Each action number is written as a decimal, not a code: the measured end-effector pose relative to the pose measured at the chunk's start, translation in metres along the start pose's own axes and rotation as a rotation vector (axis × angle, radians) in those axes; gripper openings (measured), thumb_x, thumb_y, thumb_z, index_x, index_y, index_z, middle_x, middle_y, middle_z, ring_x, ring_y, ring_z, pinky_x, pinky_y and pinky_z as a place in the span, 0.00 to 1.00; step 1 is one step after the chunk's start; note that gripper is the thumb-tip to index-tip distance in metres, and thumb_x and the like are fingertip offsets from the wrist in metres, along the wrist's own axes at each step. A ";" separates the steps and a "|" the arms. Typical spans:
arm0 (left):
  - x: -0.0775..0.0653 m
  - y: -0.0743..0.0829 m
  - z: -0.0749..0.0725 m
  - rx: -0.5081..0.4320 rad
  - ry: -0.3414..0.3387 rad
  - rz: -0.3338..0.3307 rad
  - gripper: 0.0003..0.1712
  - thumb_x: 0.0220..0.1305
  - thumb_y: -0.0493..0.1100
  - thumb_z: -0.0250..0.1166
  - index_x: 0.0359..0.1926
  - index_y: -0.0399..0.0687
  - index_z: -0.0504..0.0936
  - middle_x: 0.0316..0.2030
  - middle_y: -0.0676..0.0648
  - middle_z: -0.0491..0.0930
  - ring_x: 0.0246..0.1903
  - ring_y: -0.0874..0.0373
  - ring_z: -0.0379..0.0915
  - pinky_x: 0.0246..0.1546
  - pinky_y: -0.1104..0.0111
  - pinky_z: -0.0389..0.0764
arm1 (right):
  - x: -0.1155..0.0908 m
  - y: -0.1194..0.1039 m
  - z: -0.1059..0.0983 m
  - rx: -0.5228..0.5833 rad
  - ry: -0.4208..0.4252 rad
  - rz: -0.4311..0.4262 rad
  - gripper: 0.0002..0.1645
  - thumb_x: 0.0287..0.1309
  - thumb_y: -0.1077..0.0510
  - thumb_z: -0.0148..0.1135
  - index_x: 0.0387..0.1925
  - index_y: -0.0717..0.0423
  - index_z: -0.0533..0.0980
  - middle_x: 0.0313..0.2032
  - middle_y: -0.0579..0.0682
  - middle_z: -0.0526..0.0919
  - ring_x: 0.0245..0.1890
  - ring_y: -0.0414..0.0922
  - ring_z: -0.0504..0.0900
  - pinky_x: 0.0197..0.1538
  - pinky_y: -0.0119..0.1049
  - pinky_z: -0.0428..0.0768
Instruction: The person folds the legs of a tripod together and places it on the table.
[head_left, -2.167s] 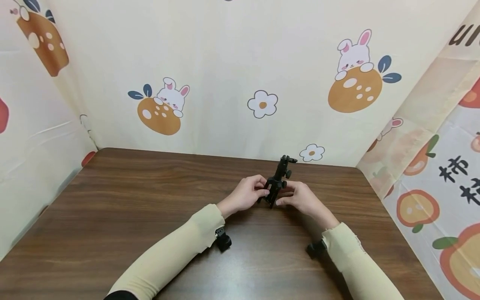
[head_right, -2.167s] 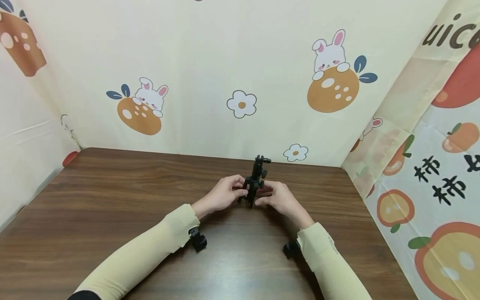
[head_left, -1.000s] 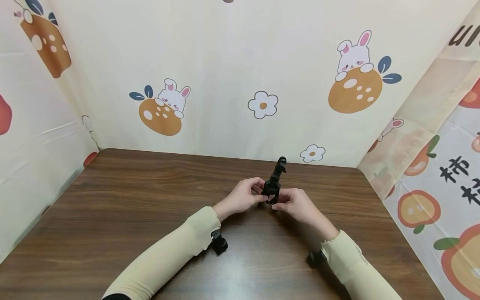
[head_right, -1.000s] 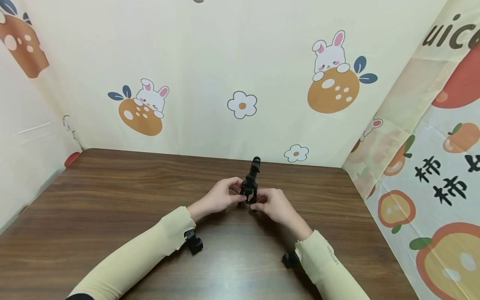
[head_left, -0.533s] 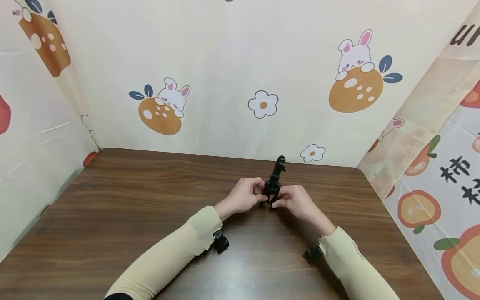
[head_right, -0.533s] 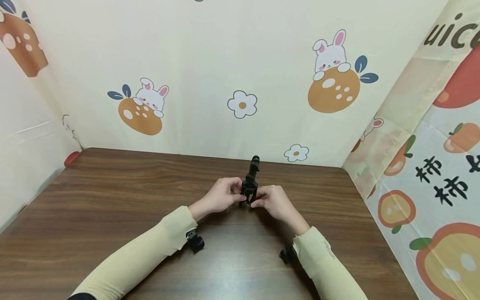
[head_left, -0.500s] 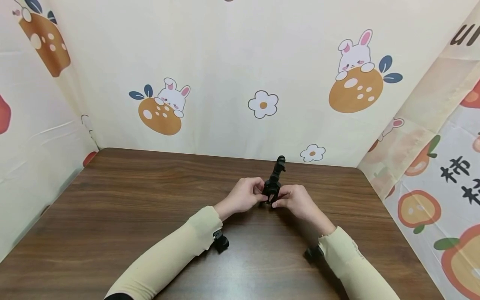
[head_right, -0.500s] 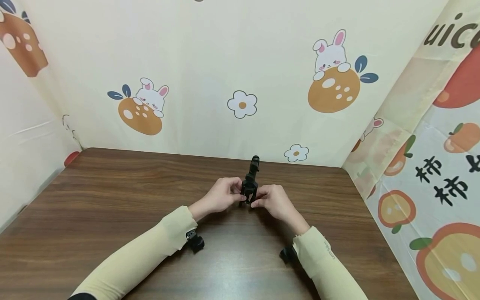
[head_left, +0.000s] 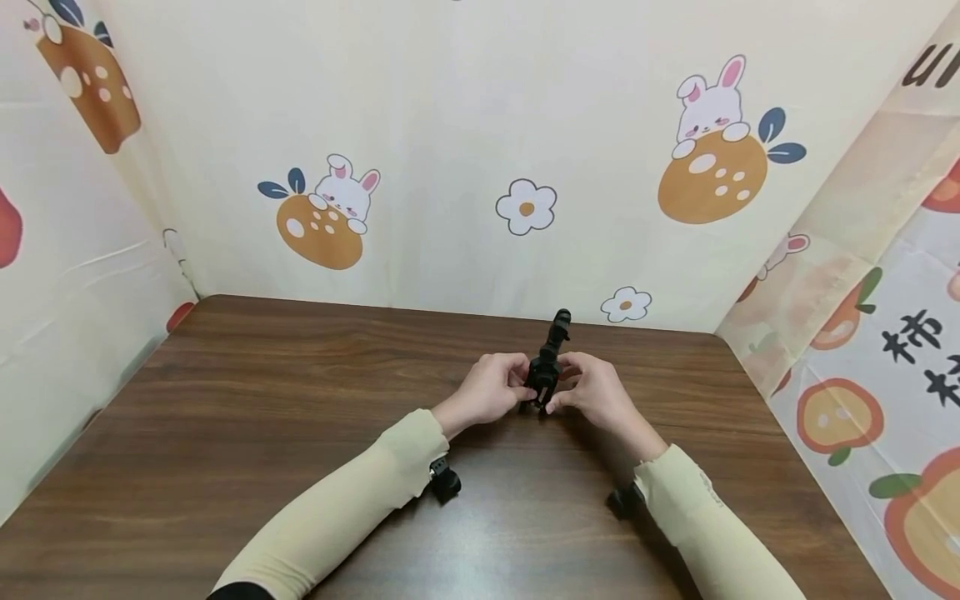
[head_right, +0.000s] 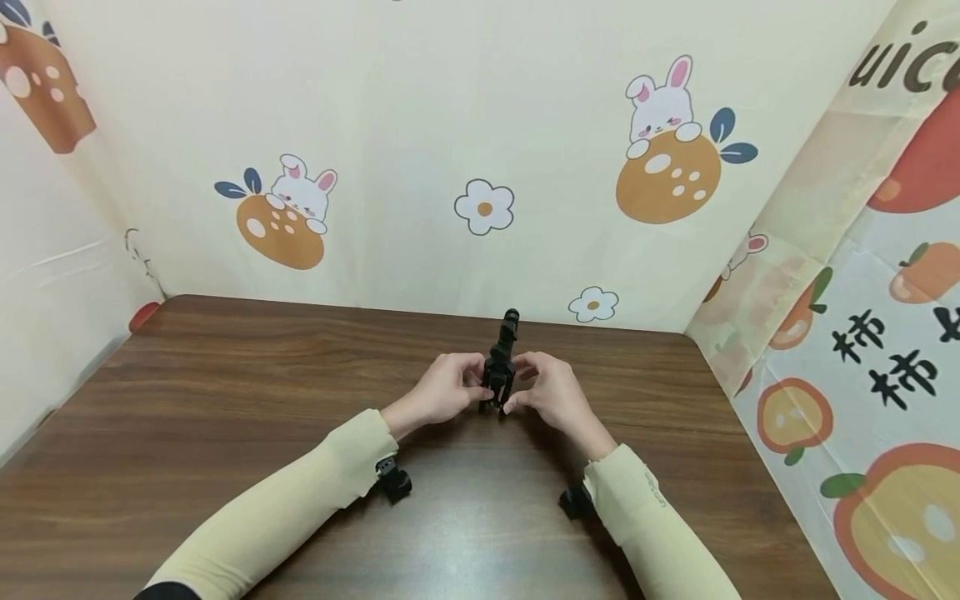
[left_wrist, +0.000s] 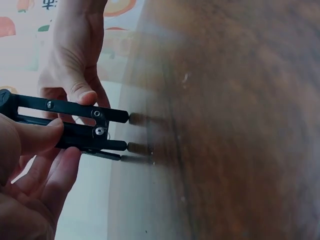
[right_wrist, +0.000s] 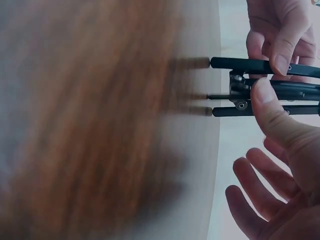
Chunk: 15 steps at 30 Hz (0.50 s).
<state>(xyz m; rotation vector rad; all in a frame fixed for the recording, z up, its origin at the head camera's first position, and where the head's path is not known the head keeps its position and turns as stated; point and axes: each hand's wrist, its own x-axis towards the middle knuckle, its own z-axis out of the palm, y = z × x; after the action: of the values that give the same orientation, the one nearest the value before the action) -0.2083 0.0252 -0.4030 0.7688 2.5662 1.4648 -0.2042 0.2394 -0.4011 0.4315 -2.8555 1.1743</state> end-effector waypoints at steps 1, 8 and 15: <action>0.000 0.000 0.000 0.004 -0.002 0.001 0.08 0.59 0.36 0.73 0.32 0.49 0.80 0.30 0.56 0.83 0.27 0.67 0.79 0.31 0.70 0.78 | 0.000 0.000 0.000 -0.005 -0.005 0.000 0.39 0.33 0.58 0.86 0.51 0.60 0.79 0.45 0.55 0.84 0.42 0.51 0.86 0.43 0.45 0.80; 0.000 0.001 -0.003 -0.032 -0.036 -0.009 0.07 0.60 0.35 0.72 0.32 0.48 0.81 0.32 0.54 0.83 0.29 0.65 0.80 0.31 0.69 0.78 | 0.000 0.003 0.000 0.057 -0.093 -0.018 0.33 0.36 0.56 0.85 0.50 0.54 0.84 0.45 0.49 0.87 0.46 0.47 0.85 0.50 0.47 0.78; 0.000 -0.001 -0.005 -0.065 -0.048 -0.028 0.06 0.60 0.34 0.72 0.33 0.47 0.83 0.31 0.55 0.84 0.29 0.64 0.80 0.32 0.69 0.78 | -0.003 0.002 0.000 0.102 -0.170 -0.006 0.34 0.44 0.55 0.82 0.55 0.55 0.81 0.43 0.50 0.87 0.47 0.47 0.84 0.54 0.50 0.76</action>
<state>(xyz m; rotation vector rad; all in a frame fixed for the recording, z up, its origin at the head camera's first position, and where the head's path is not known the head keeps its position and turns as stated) -0.2099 0.0210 -0.4012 0.7472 2.4716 1.4950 -0.2019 0.2411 -0.4030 0.5693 -2.9401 1.3497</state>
